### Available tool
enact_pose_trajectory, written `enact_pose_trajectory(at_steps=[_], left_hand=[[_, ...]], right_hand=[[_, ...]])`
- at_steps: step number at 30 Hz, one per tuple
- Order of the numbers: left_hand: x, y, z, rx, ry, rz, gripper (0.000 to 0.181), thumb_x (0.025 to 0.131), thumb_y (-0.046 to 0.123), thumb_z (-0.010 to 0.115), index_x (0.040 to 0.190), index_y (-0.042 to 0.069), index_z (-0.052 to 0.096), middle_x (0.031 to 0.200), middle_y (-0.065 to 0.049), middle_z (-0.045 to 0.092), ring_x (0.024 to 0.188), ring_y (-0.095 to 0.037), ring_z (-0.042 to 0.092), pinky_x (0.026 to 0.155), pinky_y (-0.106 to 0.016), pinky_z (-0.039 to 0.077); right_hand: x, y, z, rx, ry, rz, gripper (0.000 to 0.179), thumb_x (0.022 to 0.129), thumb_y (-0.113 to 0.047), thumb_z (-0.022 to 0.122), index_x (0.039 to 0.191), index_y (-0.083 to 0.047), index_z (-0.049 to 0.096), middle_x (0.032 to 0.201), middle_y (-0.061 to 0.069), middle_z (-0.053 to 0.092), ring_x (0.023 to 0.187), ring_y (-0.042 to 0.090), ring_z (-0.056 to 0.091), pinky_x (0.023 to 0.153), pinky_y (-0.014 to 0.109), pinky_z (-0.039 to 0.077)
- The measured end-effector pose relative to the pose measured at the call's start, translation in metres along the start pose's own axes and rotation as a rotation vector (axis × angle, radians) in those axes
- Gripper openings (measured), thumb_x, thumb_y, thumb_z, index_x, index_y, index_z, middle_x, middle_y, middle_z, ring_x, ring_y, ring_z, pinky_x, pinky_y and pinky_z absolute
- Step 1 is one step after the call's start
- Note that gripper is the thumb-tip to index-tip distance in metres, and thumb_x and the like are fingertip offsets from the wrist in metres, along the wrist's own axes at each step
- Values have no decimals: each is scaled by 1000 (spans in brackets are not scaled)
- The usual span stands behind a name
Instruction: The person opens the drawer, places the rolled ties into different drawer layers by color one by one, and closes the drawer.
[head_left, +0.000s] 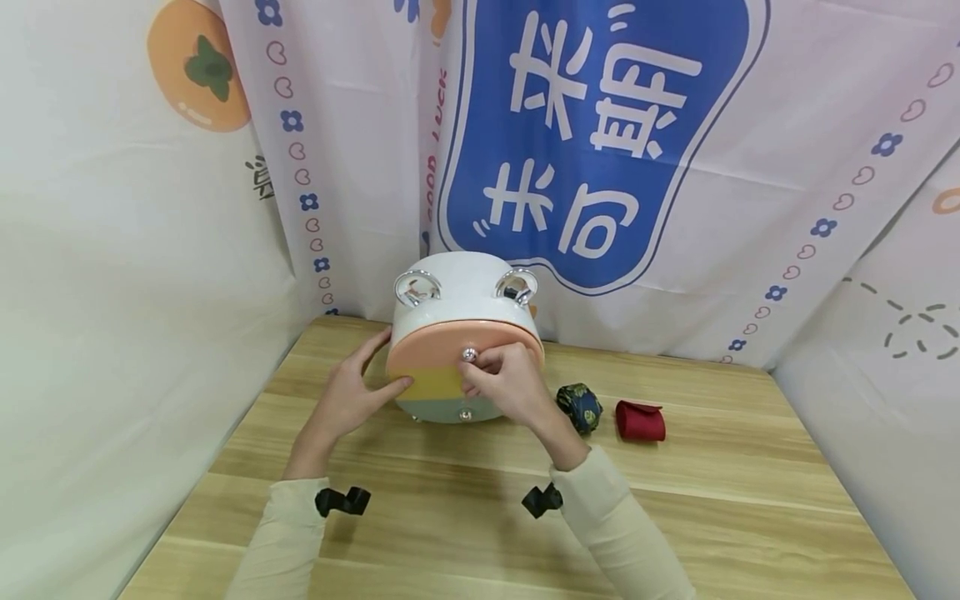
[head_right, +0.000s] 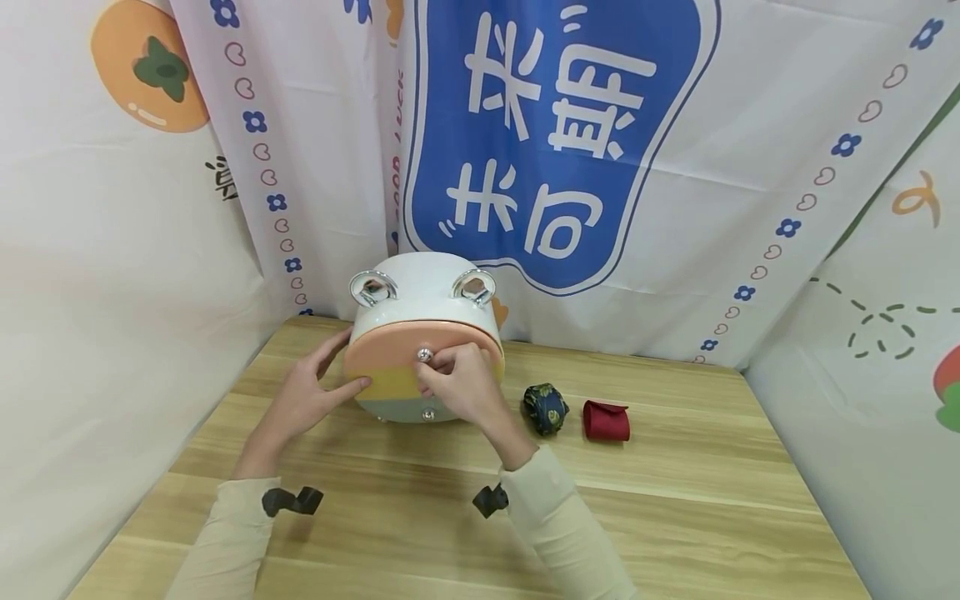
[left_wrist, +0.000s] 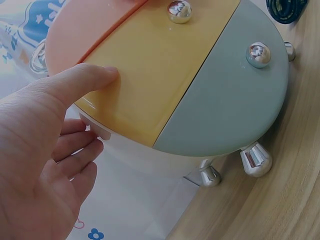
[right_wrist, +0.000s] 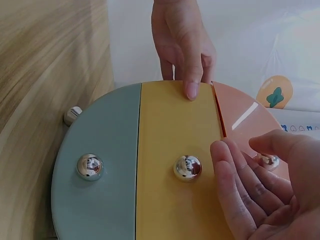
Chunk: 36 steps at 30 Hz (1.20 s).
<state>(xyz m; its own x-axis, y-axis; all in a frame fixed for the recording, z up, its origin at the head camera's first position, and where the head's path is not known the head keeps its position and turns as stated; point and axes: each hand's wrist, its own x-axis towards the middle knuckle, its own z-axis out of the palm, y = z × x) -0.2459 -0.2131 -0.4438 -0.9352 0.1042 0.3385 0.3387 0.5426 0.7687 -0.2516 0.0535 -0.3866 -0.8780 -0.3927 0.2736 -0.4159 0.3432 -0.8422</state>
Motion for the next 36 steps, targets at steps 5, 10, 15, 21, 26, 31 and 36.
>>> enact_pose_trajectory(at_steps=[5,10,15,21,26,31,36], left_hand=[[-1,2,-1,7,-4,-17,87,78,50,76,150,32,32,156,0,37,146,-29,32,117,-57,32],[-1,1,-1,14,-2,-22,87,78,52,75,150,33,32,156,0,37,146,-29,32,117,-57,33],[0,-1,-1,22,7,-8,87,78,51,75,151,29,33,156,-2,38,146,-28,32,116,-57,33],[-1,2,0,29,6,8,86,78,51,75,150,32,32,155,-1,38,145,-28,33,117,-57,33],[0,1,0,46,7,8,87,78,52,74,151,29,32,156,0,38,145,-30,33,116,-59,33],[0,3,-1,61,4,-1,86,79,54,73,151,31,32,156,0,37,146,-30,32,115,-61,32],[-1,8,-3,49,48,9,80,81,53,71,149,32,36,154,1,40,145,-29,34,114,-63,32]], right_hand=[[2,0,0,-3,-5,15,26,91,-26,67,79,-5,77,68,7,74,63,26,72,58,29,62],[3,1,-1,-11,-4,10,26,90,-26,67,77,-7,77,67,7,74,63,25,73,57,29,61],[5,1,-2,-22,3,10,26,90,-27,67,76,-7,77,67,7,74,61,20,72,56,29,60],[5,1,-2,-40,16,7,25,89,-26,68,76,-7,77,67,6,74,60,19,72,55,28,60],[4,1,-1,-91,39,-4,26,89,-28,68,74,-10,77,65,3,74,59,16,71,51,27,57],[2,1,-1,-141,36,-27,23,89,-28,69,77,-11,78,65,-1,73,58,15,71,47,26,55],[-4,2,-3,-216,47,-31,20,87,-29,70,73,-15,76,64,-7,71,54,8,66,45,25,52]])
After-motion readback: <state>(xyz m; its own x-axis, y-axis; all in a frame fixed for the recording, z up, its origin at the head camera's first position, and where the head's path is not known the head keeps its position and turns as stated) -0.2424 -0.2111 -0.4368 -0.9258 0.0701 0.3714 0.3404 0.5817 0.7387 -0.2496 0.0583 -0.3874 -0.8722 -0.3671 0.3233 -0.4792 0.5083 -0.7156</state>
